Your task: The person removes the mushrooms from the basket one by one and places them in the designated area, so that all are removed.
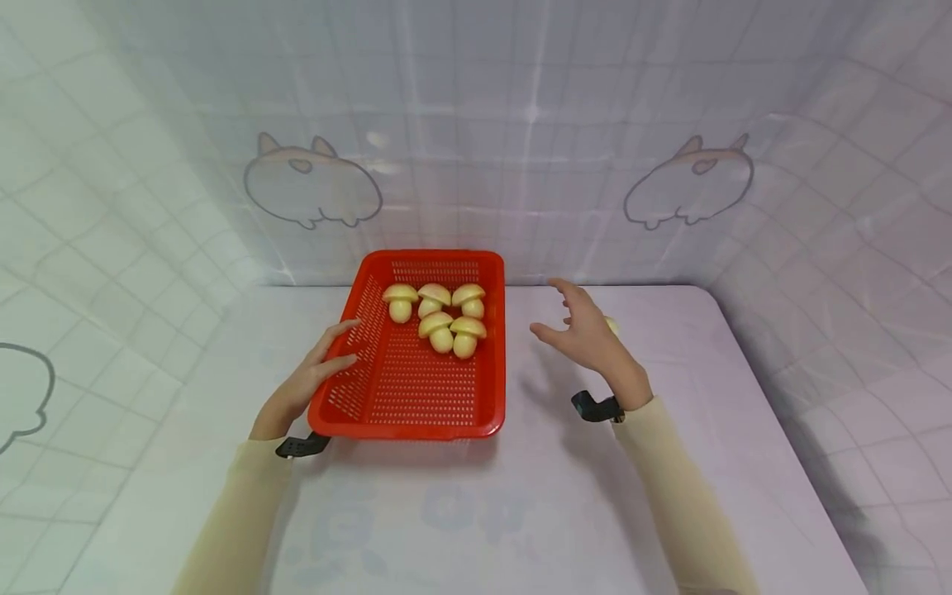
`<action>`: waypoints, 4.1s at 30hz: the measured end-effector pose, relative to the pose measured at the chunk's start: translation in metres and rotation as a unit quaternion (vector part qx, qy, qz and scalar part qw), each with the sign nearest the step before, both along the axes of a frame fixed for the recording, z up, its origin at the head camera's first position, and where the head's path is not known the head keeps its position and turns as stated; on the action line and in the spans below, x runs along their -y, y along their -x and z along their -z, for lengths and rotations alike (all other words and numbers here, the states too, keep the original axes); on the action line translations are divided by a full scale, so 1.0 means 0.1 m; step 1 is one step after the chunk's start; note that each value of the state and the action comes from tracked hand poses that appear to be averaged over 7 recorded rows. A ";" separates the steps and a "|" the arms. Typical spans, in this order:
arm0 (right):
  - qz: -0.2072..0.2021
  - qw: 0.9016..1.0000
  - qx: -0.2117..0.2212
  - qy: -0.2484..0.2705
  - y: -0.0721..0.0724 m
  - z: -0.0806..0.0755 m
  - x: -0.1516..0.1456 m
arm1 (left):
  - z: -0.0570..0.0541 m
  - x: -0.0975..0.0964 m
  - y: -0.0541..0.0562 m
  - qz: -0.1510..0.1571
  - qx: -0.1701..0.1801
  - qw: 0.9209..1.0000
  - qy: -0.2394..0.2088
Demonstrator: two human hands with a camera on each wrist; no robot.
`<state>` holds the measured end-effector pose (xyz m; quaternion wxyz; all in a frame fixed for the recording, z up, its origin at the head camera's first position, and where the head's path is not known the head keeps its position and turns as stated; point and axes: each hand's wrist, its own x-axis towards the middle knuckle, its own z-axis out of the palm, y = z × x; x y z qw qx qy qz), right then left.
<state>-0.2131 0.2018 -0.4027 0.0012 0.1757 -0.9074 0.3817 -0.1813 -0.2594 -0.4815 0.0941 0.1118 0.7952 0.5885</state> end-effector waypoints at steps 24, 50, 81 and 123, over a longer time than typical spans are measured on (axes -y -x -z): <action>-0.113 0.993 -0.025 0.018 0.22 -0.11 1.08 | 0.07 0.02 0.04 -0.004 0.004 1.000 -0.024; -0.148 0.988 0.017 0.031 0.51 0.05 1.58 | 0.06 0.00 -0.02 -0.004 0.003 1.000 -0.029; -0.169 0.982 0.033 -0.081 0.57 0.25 1.76 | 0.06 -0.02 -0.04 -0.008 0.008 0.999 -0.033; -0.213 0.962 0.088 -0.144 0.62 0.36 1.96 | 0.08 -0.08 -0.03 -0.001 0.007 0.999 -0.052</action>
